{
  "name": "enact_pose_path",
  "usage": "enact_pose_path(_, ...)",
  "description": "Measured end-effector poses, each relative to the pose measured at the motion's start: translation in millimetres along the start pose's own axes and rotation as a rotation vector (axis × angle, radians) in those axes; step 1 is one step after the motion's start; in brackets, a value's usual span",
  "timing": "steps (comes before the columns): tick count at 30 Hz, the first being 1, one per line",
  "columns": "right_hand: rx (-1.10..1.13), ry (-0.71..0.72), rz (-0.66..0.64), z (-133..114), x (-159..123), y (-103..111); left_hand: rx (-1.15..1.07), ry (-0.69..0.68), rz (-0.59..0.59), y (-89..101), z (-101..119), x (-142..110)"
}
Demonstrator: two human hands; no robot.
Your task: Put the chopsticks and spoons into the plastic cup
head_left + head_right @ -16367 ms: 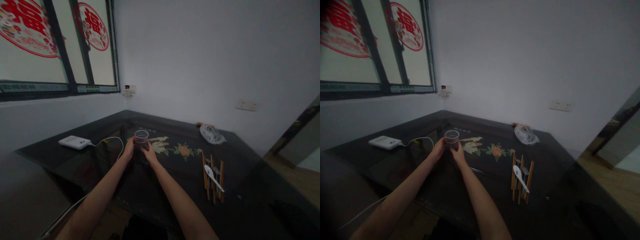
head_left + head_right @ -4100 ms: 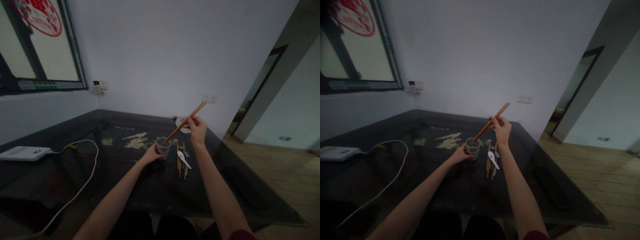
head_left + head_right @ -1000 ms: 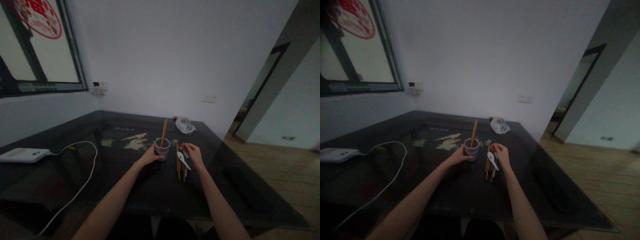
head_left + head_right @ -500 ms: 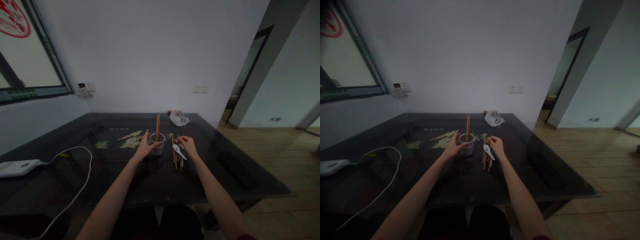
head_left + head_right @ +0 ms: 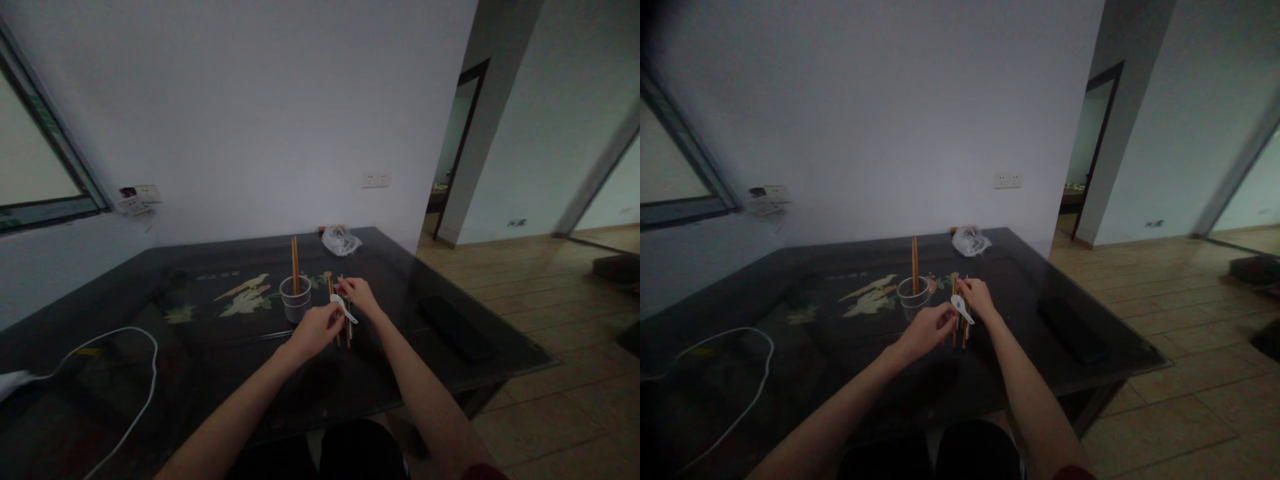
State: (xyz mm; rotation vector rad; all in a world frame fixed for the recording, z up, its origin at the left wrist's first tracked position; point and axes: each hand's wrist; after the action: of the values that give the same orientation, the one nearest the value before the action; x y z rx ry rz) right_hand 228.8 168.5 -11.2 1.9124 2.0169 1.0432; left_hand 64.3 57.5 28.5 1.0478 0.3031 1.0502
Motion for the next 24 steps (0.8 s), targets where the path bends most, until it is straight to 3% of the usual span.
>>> enact_pose_path(3, -0.143, -0.001, -0.013, -4, -3, 3, 0.248, 0.181, -0.125, -11.4, 0, 20)
enact_pose_path(8, -0.240, -0.040, -0.037, -13, -10, 5, 0.501, 0.405, -0.135, -29.6, -12, 38)
enact_pose_path(13, -0.268, -0.060, -0.069, -18, -12, 7, 0.521, 0.465, -0.131, -42.0, -17, 40)
enact_pose_path(24, -0.390, -0.106, -0.193, -21, -18, -3, 0.519, 0.483, -0.102, -47.6, -20, 42)
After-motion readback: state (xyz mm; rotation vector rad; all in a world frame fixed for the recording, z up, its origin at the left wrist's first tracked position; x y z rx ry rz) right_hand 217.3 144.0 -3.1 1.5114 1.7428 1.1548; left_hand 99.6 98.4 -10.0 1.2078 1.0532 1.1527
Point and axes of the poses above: each hand's wrist, its own x-axis towards the middle knuckle, its own y-axis out of the back of the hand, z = x × y, and after that the axes turned 2 degrees about -z, right-handed
